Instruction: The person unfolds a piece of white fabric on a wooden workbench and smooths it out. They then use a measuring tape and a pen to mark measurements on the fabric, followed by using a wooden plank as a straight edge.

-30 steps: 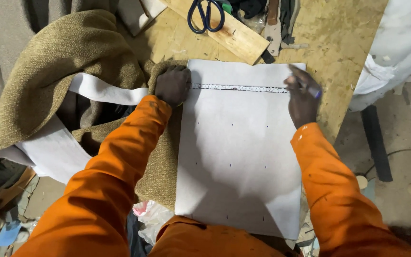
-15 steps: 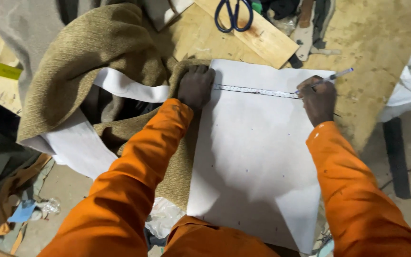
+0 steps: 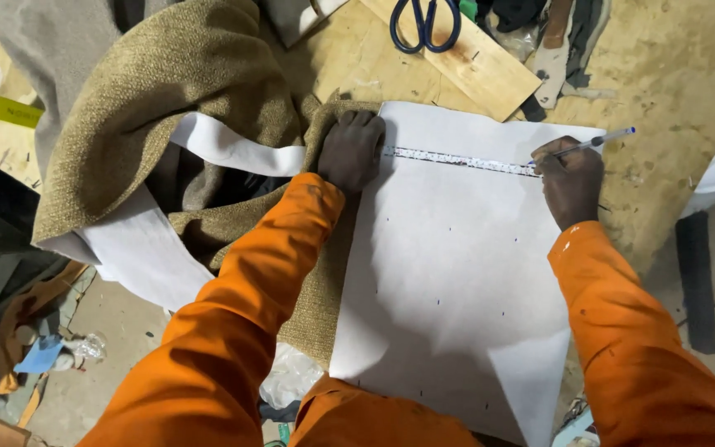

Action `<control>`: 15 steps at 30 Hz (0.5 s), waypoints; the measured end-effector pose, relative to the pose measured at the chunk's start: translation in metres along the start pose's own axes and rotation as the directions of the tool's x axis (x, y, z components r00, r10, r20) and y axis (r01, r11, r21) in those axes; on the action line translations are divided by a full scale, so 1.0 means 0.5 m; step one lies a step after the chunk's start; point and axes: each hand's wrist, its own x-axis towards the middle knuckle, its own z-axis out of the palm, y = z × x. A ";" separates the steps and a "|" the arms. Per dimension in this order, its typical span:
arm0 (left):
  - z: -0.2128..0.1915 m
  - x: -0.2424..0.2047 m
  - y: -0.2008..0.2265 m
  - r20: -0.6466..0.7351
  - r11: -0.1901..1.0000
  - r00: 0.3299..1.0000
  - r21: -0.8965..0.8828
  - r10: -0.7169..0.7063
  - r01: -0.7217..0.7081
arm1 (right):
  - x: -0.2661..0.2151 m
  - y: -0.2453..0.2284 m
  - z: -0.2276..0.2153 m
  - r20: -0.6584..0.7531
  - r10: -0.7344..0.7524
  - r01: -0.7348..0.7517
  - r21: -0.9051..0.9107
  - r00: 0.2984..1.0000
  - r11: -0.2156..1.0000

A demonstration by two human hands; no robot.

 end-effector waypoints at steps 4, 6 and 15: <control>0.006 -0.003 -0.003 0.016 1.000 1.000 -0.017 -0.021 0.021 | 0.000 0.005 -0.001 0.019 -0.003 0.004 -0.031 1.000 1.000; 0.005 -0.003 -0.003 0.020 0.998 0.999 -0.050 -0.035 0.036 | -0.005 -0.010 -0.002 0.023 0.007 -0.007 -0.029 1.000 1.000; 0.004 -0.003 0.000 -0.009 0.989 0.999 -0.142 -0.035 0.033 | -0.015 -0.051 0.002 -0.003 0.078 -0.078 0.024 0.997 0.997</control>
